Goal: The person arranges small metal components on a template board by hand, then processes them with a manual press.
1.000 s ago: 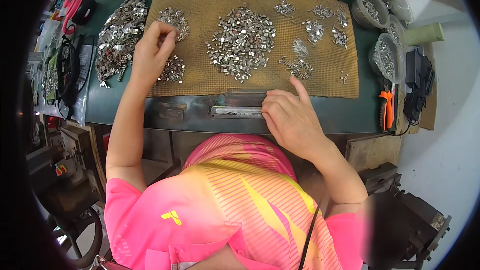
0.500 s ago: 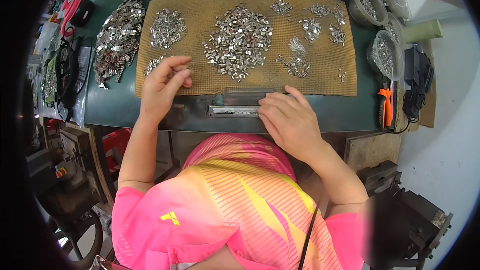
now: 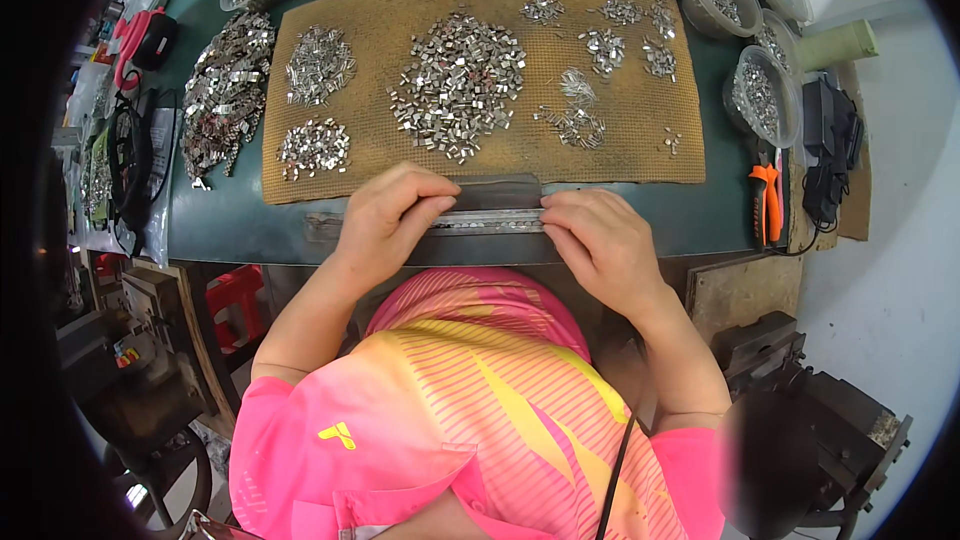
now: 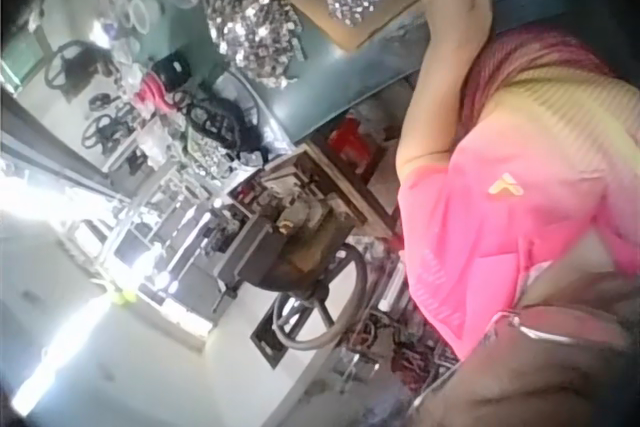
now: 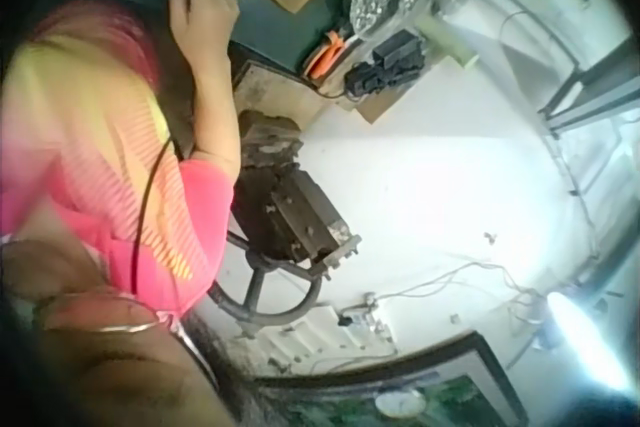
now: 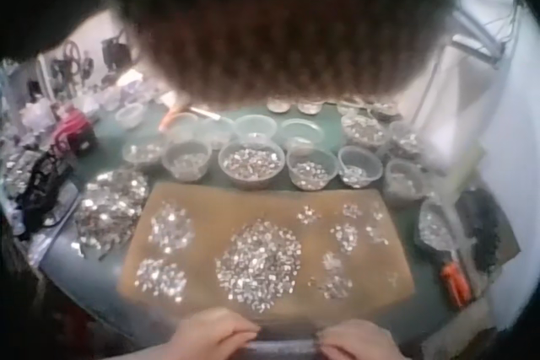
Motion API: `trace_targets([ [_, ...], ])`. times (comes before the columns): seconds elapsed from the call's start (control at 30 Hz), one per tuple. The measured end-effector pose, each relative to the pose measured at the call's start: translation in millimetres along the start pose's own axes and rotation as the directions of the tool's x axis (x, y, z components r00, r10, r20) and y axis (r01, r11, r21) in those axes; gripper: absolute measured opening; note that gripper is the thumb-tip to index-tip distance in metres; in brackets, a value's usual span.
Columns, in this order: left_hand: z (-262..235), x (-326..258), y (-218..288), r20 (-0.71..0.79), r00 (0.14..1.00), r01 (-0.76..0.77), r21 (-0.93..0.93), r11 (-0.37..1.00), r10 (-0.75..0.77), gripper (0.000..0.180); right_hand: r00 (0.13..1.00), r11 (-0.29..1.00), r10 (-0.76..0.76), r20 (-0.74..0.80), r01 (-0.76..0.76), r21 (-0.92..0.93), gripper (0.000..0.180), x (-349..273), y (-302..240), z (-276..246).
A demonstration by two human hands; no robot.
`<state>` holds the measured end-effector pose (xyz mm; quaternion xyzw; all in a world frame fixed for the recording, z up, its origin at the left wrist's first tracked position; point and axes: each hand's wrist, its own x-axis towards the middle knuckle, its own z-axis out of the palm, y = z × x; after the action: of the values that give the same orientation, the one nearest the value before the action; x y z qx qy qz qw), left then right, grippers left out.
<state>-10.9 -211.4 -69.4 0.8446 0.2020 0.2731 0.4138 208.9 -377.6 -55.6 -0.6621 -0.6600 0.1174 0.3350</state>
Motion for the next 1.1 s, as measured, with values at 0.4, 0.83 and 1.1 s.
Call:
trace_targets([
  [0.4,22,-4,5,0.072,0.996,-0.050,-0.007,0.999,0.050,0.013,0.999,1.000,-0.005,-0.040,0.006,0.024,0.013,-1,6,5],
  [0.83,39,-12,6,-0.041,0.949,-0.288,0.285,0.914,0.312,0.020,0.995,0.998,-0.051,0.084,0.047,0.043,0.013,33,-2,-9],
  [1.1,28,-18,-6,0.025,0.940,-0.341,0.165,0.926,0.341,0.019,0.929,0.933,-0.348,0.127,0.356,-0.048,0.014,147,-22,33],
])
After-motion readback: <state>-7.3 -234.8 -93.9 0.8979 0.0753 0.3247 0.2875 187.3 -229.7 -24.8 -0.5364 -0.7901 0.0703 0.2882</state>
